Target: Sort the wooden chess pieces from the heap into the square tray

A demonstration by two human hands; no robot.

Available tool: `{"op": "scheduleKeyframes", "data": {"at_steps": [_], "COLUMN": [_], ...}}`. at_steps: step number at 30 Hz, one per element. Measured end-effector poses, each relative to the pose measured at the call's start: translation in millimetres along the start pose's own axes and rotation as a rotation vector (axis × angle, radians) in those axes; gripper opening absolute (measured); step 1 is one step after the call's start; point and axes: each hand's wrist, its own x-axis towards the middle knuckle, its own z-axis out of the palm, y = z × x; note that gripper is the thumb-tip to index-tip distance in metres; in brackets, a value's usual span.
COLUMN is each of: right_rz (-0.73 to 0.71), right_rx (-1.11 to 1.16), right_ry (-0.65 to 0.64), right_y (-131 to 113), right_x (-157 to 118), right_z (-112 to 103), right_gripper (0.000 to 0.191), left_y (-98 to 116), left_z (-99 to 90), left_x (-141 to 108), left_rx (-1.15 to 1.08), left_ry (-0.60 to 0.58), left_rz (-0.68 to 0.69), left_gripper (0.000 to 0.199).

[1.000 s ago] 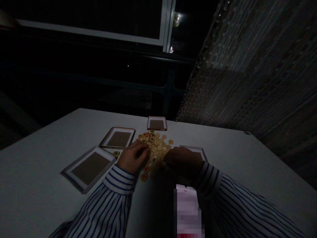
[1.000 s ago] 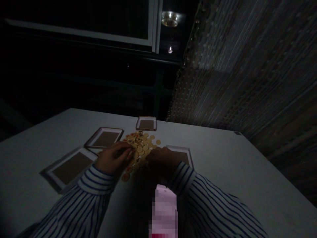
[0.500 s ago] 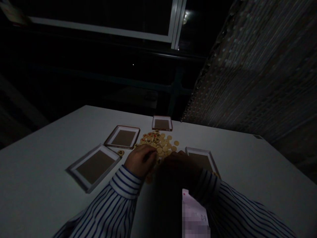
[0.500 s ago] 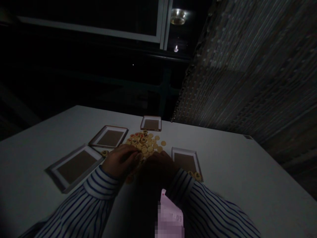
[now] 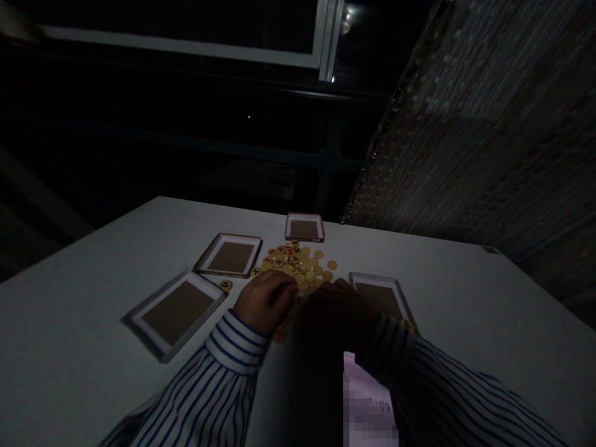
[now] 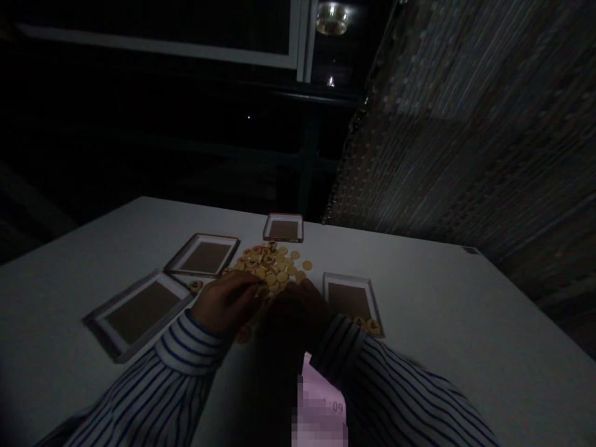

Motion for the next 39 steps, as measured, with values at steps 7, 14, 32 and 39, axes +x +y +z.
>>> {"op": "scheduleKeyframes", "data": {"at_steps": [7, 14, 32, 39], "right_rz": [-0.037, 0.038, 0.250, 0.258], "right_rx": [0.000, 0.047, 0.619, 0.938], "right_ry": [0.078, 0.066, 0.405, 0.357], "right_y": [4, 4, 7, 6], "right_x": [-1, 2, -3, -3], "right_z": [6, -2, -5, -9], "right_gripper": [0.012, 0.015, 0.014, 0.010], "left_y": [1, 1, 7, 6], "left_z": [0.2, 0.4, -1.1, 2.4], "left_x": [-1, -1, -2, -4], "left_rx": [0.006, 0.006, -0.038, 0.031], "left_ry": [0.004, 0.006, -0.096, -0.157], "left_rz": [0.006, -0.017, 0.094, 0.104], "left_gripper": [0.014, 0.015, 0.023, 0.028]}}
